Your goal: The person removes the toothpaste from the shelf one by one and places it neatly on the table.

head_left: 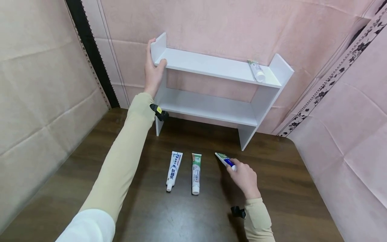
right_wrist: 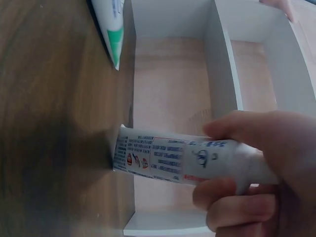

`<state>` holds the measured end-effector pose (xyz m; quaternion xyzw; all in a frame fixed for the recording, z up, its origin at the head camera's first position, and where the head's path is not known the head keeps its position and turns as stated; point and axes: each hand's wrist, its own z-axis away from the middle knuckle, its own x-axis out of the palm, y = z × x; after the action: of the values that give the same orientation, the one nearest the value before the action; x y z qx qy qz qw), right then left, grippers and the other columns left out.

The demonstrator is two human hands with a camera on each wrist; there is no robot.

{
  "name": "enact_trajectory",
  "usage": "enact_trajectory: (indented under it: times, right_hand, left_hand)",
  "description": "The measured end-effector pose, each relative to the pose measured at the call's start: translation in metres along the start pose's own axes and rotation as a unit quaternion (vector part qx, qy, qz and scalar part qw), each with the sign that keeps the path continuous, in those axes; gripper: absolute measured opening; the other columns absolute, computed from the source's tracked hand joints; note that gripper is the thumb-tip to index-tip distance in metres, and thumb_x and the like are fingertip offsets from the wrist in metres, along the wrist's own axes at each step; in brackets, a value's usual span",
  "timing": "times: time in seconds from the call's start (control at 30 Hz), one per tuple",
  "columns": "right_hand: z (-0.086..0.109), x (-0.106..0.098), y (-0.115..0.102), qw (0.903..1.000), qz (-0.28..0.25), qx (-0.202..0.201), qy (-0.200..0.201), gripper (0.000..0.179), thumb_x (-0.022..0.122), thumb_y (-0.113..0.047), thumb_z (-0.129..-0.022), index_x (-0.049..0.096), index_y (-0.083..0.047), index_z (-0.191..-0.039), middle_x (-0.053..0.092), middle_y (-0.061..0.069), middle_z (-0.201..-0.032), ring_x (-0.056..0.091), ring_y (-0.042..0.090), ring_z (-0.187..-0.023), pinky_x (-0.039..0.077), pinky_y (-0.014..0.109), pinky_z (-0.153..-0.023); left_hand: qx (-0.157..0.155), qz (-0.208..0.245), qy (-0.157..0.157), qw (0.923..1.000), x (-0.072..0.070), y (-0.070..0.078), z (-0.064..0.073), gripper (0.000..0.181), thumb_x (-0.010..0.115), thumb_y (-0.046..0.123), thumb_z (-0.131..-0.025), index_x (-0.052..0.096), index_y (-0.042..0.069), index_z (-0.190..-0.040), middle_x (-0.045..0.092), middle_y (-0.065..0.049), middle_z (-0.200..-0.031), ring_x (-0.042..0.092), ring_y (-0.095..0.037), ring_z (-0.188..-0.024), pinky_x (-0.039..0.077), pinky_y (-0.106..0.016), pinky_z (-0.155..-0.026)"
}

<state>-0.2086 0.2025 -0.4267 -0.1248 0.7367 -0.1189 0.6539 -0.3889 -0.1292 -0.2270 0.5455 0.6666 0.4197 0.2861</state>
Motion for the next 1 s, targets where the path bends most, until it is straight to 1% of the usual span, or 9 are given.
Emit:
enact_trajectory:
  times: [0.1, 0.3, 0.37, 0.6, 0.83, 0.93, 1.0]
  right_hand:
    - [0.002, 0.003, -0.003, 0.9996, 0.016, -0.018, -0.014, 0.043, 0.064, -0.030, -0.088, 0.065, -0.006, -0.124, 0.071, 0.023, -0.105, 0.059, 0.026, -0.064, 0.042, 0.033, -0.048]
    - [0.006, 0.009, -0.009, 0.9980, 0.035, -0.041, -0.031, 0.046, 0.064, -0.026, -0.085, 0.065, -0.006, -0.126, 0.071, 0.023, -0.098, 0.056, 0.024, -0.059, 0.040, 0.036, -0.046]
    - [0.007, 0.012, -0.010, 0.9979, 0.035, -0.039, -0.039, 0.047, 0.063, -0.025, -0.084, 0.063, -0.005, -0.127, 0.072, 0.022, -0.097, 0.054, 0.022, -0.057, 0.038, 0.035, -0.045]
    - [0.010, 0.018, -0.011, 0.9973, 0.026, -0.021, -0.065, 0.051, 0.064, -0.027, -0.085, 0.060, -0.005, -0.132, 0.071, 0.024, -0.102, 0.053, 0.022, -0.059, 0.039, 0.032, -0.046]
    - [0.011, 0.025, -0.008, 0.9971, 0.028, -0.014, -0.069, 0.055, 0.066, -0.031, -0.085, 0.058, -0.009, -0.135, 0.071, 0.022, -0.098, 0.052, 0.021, -0.059, 0.038, 0.031, -0.046]
    - [0.012, 0.027, -0.007, 0.9961, 0.023, -0.009, -0.085, 0.057, 0.067, -0.033, -0.085, 0.057, -0.009, -0.136, 0.070, 0.022, -0.100, 0.053, 0.021, -0.061, 0.040, 0.031, -0.047]
    - [0.012, 0.028, -0.007, 0.9952, 0.021, -0.010, -0.095, 0.054, 0.066, -0.032, -0.086, 0.058, -0.009, -0.135, 0.071, 0.022, -0.101, 0.053, 0.020, -0.060, 0.039, 0.031, -0.047]
  left_hand:
    - [0.003, 0.002, 0.004, 1.0000, -0.001, -0.001, 0.000, 0.070, 0.046, 0.003, -0.086, 0.031, 0.030, -0.149, 0.039, 0.009, -0.148, 0.041, -0.010, -0.112, 0.033, -0.022, -0.088]
    - [0.015, 0.007, 0.006, 0.9998, -0.002, -0.002, -0.001, 0.070, 0.047, 0.003, -0.085, 0.031, 0.027, -0.150, 0.039, 0.008, -0.148, 0.041, -0.011, -0.113, 0.033, -0.020, -0.089]
    - [0.014, 0.006, 0.005, 0.9999, -0.001, -0.002, 0.000, 0.070, 0.047, 0.004, -0.086, 0.031, 0.028, -0.149, 0.039, 0.008, -0.147, 0.041, -0.011, -0.112, 0.033, -0.021, -0.089]
    - [0.010, -0.003, -0.003, 0.9999, 0.000, -0.001, 0.000, 0.070, 0.046, 0.004, -0.087, 0.029, 0.029, -0.150, 0.037, 0.009, -0.150, 0.039, -0.011, -0.116, 0.032, -0.021, -0.091]
    - [0.017, 0.006, 0.000, 0.9998, 0.002, -0.003, 0.000, 0.070, 0.046, 0.003, -0.086, 0.030, 0.026, -0.150, 0.038, 0.006, -0.149, 0.040, -0.010, -0.114, 0.033, -0.021, -0.090]
    - [0.015, 0.009, 0.003, 0.9998, 0.003, -0.003, 0.000, 0.069, 0.046, 0.003, -0.087, 0.030, 0.026, -0.150, 0.039, 0.006, -0.148, 0.040, -0.010, -0.112, 0.033, -0.021, -0.089]
    - [0.010, 0.006, 0.004, 0.9999, 0.003, -0.003, 0.000, 0.069, 0.045, 0.004, -0.087, 0.030, 0.028, -0.150, 0.038, 0.007, -0.148, 0.040, -0.009, -0.112, 0.033, -0.021, -0.089]
